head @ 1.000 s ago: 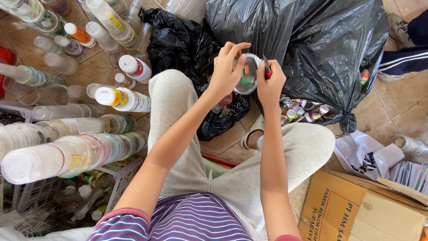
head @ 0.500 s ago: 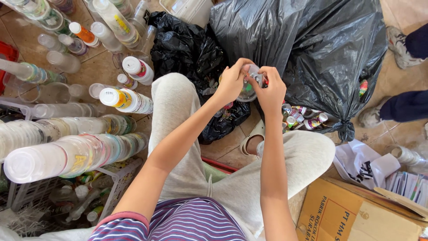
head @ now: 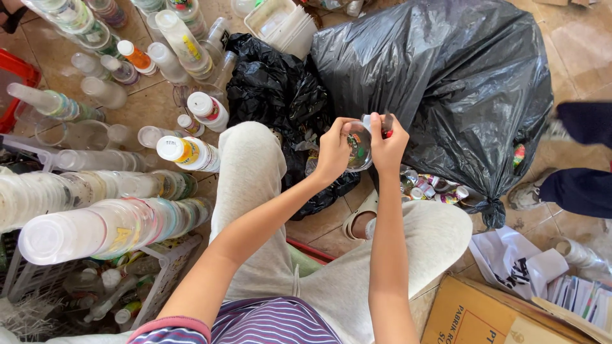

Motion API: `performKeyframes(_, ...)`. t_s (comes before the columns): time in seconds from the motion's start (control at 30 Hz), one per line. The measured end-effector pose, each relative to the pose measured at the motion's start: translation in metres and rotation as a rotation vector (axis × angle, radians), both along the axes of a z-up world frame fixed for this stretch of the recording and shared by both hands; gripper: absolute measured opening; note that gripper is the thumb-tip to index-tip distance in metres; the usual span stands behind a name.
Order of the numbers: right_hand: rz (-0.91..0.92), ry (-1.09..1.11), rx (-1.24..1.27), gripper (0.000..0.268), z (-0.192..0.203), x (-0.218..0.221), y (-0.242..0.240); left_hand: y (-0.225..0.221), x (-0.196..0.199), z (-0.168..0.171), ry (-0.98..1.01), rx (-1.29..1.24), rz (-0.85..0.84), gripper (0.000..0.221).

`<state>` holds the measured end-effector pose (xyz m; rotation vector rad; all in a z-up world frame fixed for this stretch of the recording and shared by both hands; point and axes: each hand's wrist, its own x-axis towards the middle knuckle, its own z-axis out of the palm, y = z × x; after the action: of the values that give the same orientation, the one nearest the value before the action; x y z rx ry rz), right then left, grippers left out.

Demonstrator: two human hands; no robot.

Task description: Cutting the rims off plastic cups using a utility knife and placing them in a trash bag

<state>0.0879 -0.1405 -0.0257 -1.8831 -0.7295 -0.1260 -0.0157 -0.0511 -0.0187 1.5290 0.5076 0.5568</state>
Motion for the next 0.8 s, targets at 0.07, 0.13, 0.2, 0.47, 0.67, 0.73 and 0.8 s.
performKeyframes(0.07,-0.038,0.106,0.075,0.026,-0.008,0.001,0.006,-0.003,-0.002,0.006,-0.03,-0.04,0.038,0.031)
performKeyframes(0.13,-0.098,0.166,0.127,0.023,-0.015,-0.002,0.014,-0.004,-0.006,0.012,-0.019,-0.033,0.119,0.026)
performKeyframes(0.2,-0.108,0.19,0.162,0.024,-0.016,-0.003,0.026,0.0,-0.003,0.01,-0.021,-0.027,0.164,0.025)
performKeyframes(0.47,-0.214,0.237,0.307,0.024,-0.036,0.005,0.056,0.014,0.006,0.0,-0.062,0.022,0.333,0.023)
performKeyframes(0.67,-0.185,0.358,0.415,0.027,-0.035,0.004,0.071,0.019,0.007,0.006,-0.076,0.022,0.408,0.026)
performKeyframes(0.73,-0.182,0.411,0.449,0.029,-0.037,0.005,0.072,0.02,0.008,0.0,-0.082,-0.018,0.419,0.027)
performKeyframes(0.8,-0.192,0.407,0.459,0.03,-0.033,0.005,0.078,0.022,0.01,-0.002,-0.088,-0.018,0.425,0.027)
